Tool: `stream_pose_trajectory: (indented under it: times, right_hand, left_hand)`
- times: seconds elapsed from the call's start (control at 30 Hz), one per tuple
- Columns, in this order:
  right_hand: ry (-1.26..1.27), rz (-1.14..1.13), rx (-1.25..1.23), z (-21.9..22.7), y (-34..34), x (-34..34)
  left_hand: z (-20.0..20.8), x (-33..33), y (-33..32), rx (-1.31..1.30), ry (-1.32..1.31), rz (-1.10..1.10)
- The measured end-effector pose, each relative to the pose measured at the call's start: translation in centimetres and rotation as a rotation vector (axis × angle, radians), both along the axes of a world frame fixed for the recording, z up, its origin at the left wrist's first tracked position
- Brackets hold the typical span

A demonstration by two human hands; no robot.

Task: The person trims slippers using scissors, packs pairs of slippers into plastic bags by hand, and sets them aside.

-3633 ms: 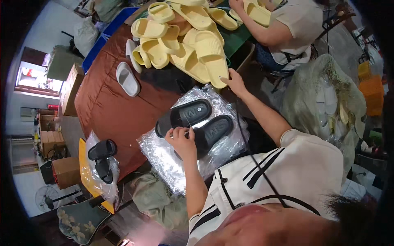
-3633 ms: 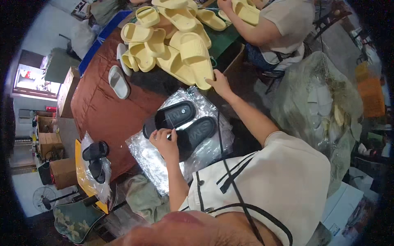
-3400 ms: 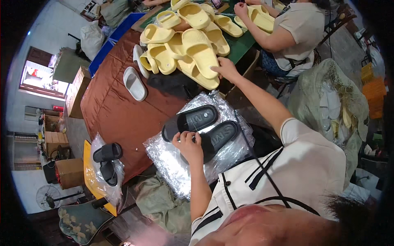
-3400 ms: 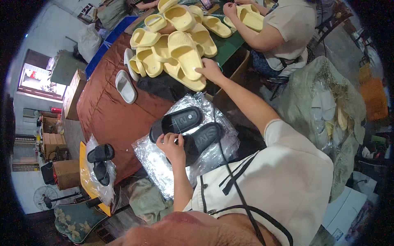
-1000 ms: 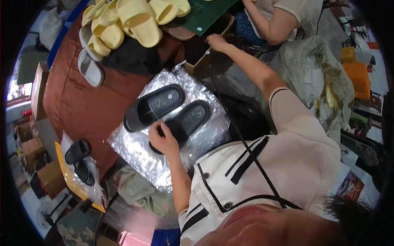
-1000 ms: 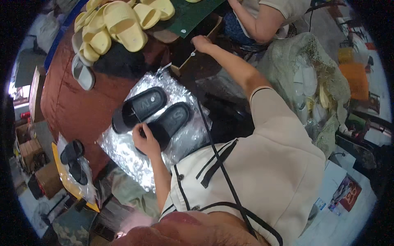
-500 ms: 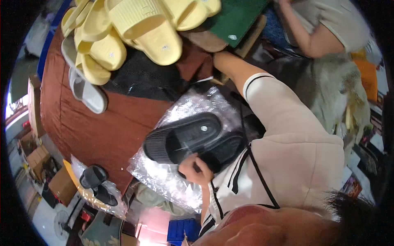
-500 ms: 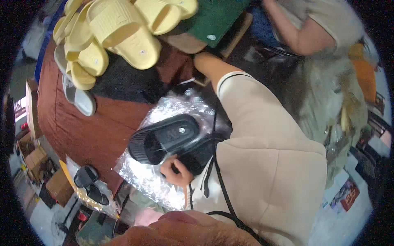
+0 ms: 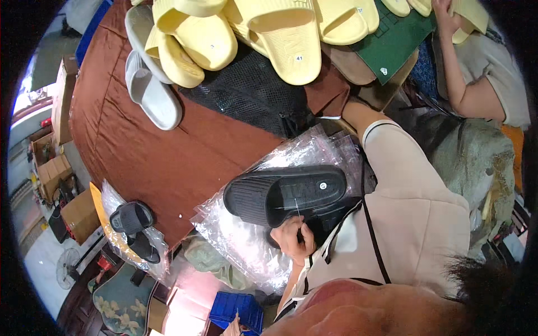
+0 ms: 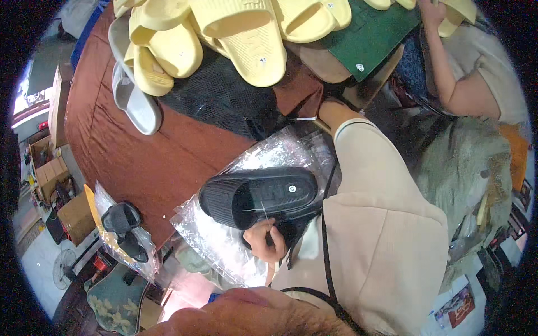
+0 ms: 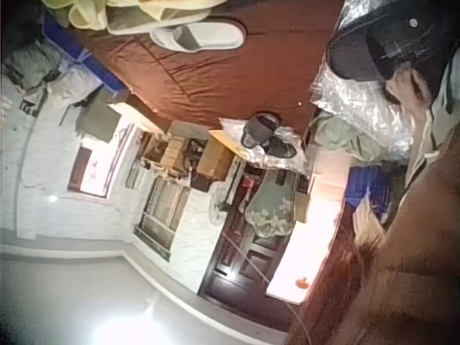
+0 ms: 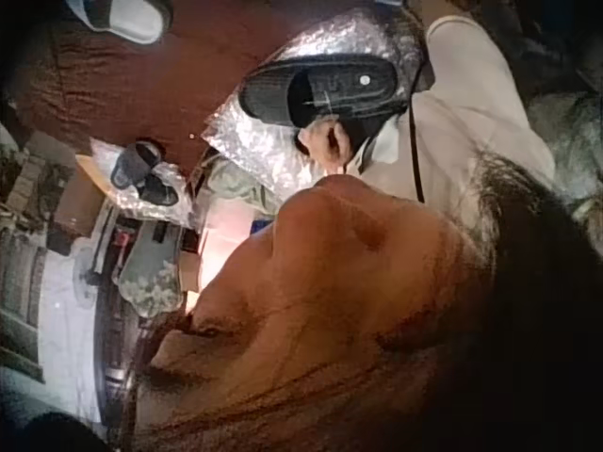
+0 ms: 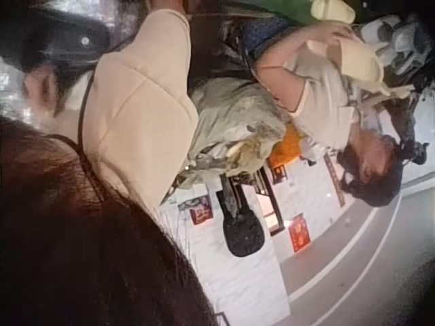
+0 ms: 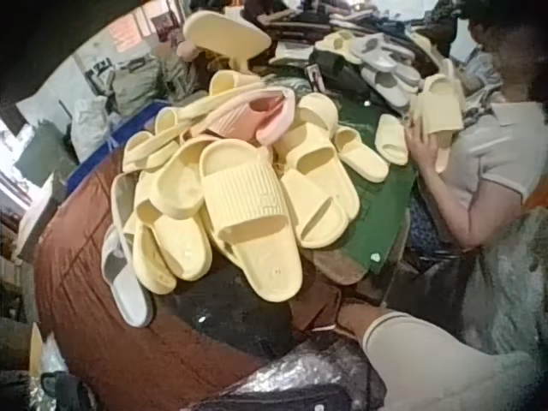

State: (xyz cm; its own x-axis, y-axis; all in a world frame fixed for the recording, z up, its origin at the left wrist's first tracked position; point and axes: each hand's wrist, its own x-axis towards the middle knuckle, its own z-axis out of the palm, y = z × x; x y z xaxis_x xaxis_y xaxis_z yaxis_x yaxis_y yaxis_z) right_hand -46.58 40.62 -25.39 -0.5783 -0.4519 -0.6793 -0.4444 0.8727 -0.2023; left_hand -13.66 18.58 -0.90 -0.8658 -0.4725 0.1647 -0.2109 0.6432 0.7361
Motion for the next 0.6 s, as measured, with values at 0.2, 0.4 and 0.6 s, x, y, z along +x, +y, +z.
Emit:
stream_pose_trajectory:
  times: [0.2,0.4,0.6]
  right_hand:
    - [0.056,-0.041,-0.06,2.5,1.1,0.9]
    - [0.105,-0.068,-0.105,4.4,2.6,0.8]
    - [0.099,-0.052,-0.083,4.0,2.7,0.0]
  left_hand:
    - [0.6,0.0,0.2,-0.028,-0.002,0.005]
    - [0.8,0.0,0.3,-0.041,0.008,0.01]
    - [0.5,0.4,0.2,-0.046,0.019,0.009]
